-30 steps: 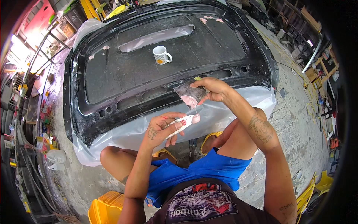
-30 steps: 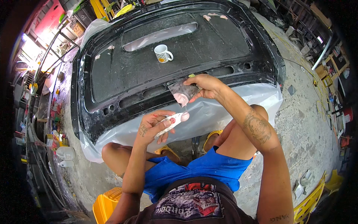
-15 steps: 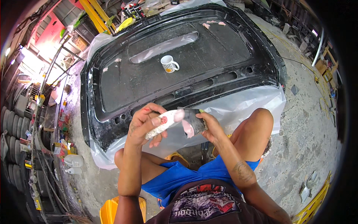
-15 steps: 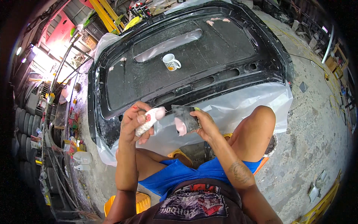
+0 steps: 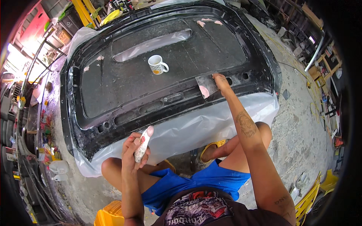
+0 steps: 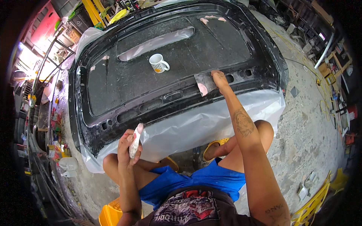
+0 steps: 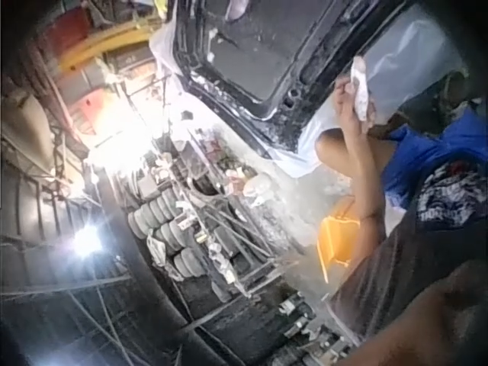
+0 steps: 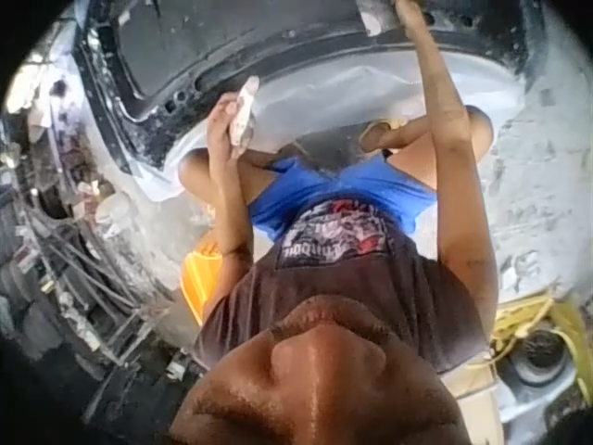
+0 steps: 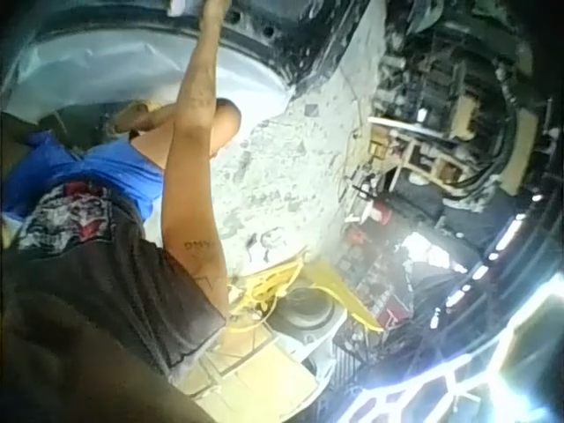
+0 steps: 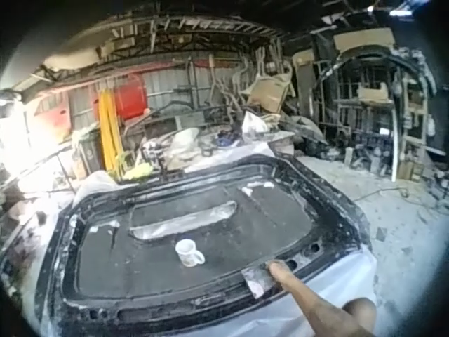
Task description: Apply body filler or compound to a car hatch panel.
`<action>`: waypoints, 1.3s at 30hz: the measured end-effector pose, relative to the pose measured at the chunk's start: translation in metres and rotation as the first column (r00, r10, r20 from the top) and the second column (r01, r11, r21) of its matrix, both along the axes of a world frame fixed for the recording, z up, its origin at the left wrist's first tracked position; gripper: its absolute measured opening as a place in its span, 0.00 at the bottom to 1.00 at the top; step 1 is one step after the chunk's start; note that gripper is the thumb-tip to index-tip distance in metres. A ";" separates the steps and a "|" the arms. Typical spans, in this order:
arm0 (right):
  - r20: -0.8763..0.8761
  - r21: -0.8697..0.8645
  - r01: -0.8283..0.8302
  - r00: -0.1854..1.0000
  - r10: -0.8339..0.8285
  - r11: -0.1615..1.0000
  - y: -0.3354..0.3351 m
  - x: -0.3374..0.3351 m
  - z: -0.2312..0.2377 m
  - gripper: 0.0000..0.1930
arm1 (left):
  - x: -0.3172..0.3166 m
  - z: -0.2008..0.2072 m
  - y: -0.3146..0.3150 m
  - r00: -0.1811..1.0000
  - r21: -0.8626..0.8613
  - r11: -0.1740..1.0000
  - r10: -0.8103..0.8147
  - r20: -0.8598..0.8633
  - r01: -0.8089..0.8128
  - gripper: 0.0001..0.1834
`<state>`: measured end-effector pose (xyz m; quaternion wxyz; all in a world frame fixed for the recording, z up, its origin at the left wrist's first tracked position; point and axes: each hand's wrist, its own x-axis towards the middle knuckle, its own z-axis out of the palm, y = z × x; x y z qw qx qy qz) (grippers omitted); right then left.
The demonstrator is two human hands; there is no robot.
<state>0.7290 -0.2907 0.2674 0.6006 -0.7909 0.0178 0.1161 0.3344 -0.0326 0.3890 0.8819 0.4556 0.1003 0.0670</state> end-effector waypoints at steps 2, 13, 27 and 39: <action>0.108 -0.123 -0.063 0.991 0.077 0.990 0.014 0.011 -0.007 0.19 | -0.001 -0.009 0.008 0.996 0.010 0.999 0.050 -0.072 -0.049 0.13; 0.209 -0.525 -0.075 0.954 0.214 0.848 0.047 0.013 -0.012 0.23 | 0.005 -0.028 0.022 0.977 -0.040 0.989 0.137 -0.165 -0.145 0.11; 0.636 -0.556 0.116 0.697 0.331 0.823 0.051 0.005 -0.042 0.13 | 0.003 -0.028 0.021 0.972 -0.024 0.985 0.162 -0.173 -0.169 0.11; 0.550 -0.164 -0.045 0.825 0.129 0.985 0.074 -0.040 0.017 0.10 | -0.002 -0.025 0.029 0.951 0.007 0.970 0.239 -0.197 -0.242 0.13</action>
